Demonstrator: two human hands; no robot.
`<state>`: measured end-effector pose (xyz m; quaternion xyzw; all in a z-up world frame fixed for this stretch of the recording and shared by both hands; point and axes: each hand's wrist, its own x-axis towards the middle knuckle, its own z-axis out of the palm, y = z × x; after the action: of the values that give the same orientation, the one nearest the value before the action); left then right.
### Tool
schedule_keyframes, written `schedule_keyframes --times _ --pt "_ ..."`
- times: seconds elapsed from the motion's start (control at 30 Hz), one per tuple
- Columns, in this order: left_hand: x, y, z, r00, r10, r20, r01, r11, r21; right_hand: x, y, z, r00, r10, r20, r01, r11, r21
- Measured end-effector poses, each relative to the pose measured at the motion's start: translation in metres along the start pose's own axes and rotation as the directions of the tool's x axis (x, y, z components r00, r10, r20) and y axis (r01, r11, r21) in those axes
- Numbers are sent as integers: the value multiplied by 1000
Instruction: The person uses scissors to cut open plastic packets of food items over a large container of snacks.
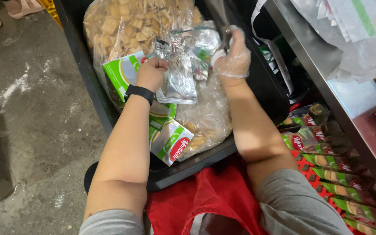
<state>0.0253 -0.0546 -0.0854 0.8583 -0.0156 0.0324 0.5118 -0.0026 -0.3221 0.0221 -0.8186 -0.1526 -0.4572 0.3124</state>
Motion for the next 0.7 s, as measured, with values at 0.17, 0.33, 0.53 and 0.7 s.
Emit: schedule_keyframes --times 0.17,0.33,0.53,0.7 --pt "35 -45 18 988 -124 92 136 419 -897 -3 40 7 982 48 -184 -34 996 79" --pt "9 -8 31 987 -114 117 122 34 -992 -1 37 11 943 80 -323 -78 997 20" --pt "-23 71 72 892 -191 410 450 452 -770 -19 -23 12 996 -56 -63 76 918 389" --pt "-20 50 61 984 179 -1 -154 842 -518 -32 -48 12 989 68 133 -111 932 346"
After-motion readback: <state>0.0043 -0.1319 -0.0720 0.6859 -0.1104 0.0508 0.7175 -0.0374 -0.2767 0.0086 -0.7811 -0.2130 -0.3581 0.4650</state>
